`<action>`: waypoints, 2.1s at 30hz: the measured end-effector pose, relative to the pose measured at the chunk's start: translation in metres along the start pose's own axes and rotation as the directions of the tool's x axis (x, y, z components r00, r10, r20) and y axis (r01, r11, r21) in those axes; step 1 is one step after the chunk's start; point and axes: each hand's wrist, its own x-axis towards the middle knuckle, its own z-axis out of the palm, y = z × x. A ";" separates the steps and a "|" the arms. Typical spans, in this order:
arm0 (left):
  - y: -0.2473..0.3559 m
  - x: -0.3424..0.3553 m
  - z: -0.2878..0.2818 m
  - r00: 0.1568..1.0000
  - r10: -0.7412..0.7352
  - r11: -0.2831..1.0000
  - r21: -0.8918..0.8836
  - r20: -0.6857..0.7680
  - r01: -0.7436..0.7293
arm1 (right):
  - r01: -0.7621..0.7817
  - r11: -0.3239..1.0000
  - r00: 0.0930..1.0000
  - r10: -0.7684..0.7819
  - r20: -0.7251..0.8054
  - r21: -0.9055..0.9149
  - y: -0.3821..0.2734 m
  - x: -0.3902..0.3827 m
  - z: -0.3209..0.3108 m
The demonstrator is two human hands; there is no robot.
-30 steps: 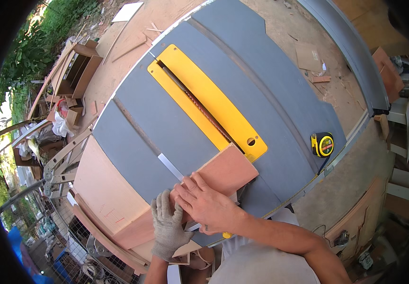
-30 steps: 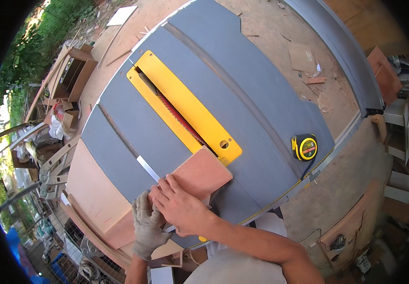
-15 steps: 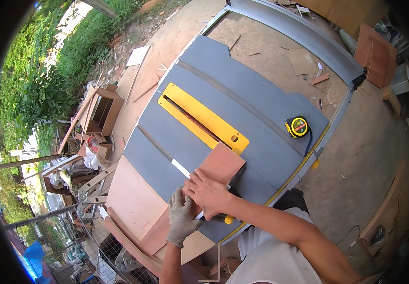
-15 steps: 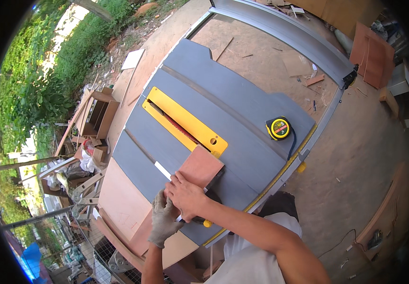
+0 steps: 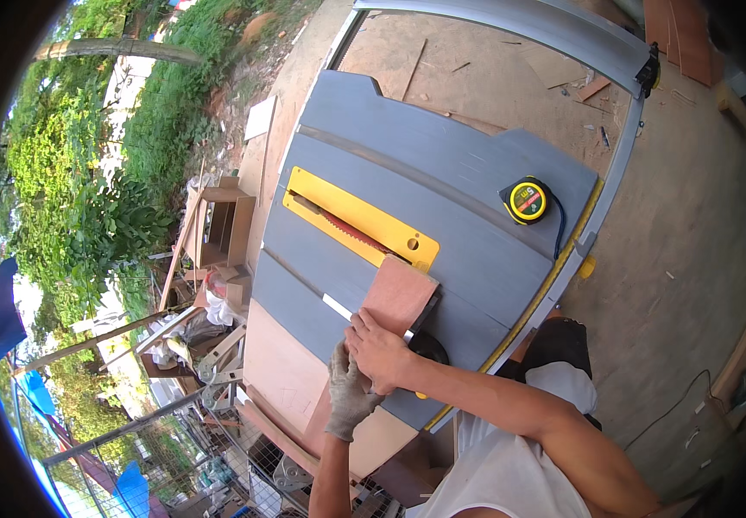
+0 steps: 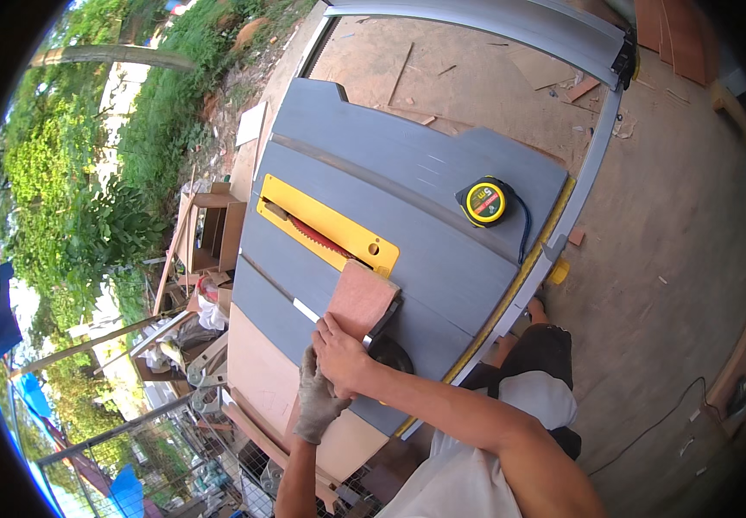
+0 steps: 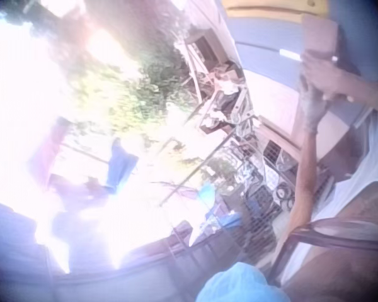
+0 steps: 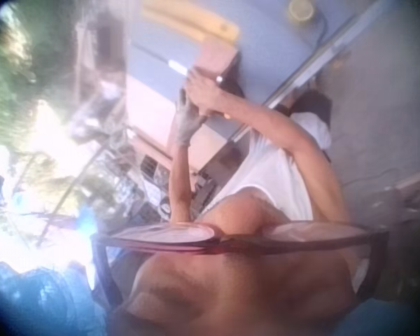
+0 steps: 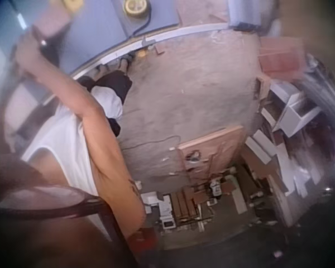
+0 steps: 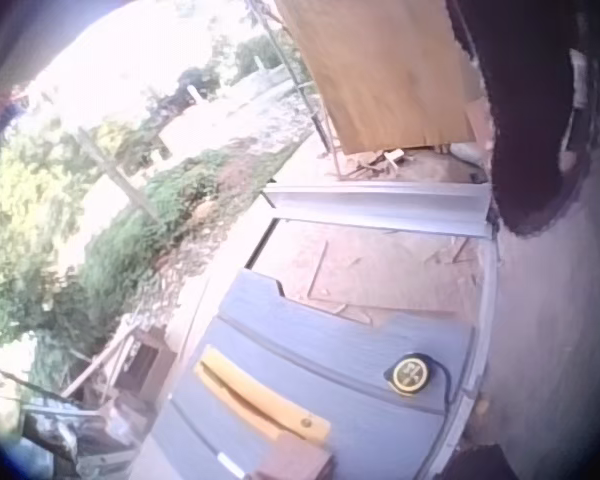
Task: The person measures and cuts a reddish-brown wooden plank on a table saw. They use a tape measure and a push stick to guide the wood through the blade, then stack the cut pieces on the table.
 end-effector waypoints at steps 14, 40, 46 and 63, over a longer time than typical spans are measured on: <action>0.012 0.007 -0.013 0.999 0.008 1.000 -0.005 0.033 -0.008 | 0.017 1.000 1.000 -0.017 -0.002 0.004 0.005 -0.001 -0.005; 0.014 -0.005 0.000 0.999 -0.042 0.994 -0.104 -0.007 0.041 | 0.076 0.996 0.997 -0.077 0.011 0.036 0.015 -0.012 -0.014; 0.009 -0.006 0.003 0.999 -0.044 0.997 -0.070 0.007 0.045 | 0.053 0.999 0.998 -0.053 0.032 0.011 0.012 -0.012 -0.009; 0.015 -0.002 -0.014 0.997 -0.075 0.995 -0.071 0.024 0.077 | 0.063 0.998 0.990 -0.066 0.124 0.026 0.010 -0.010 -0.024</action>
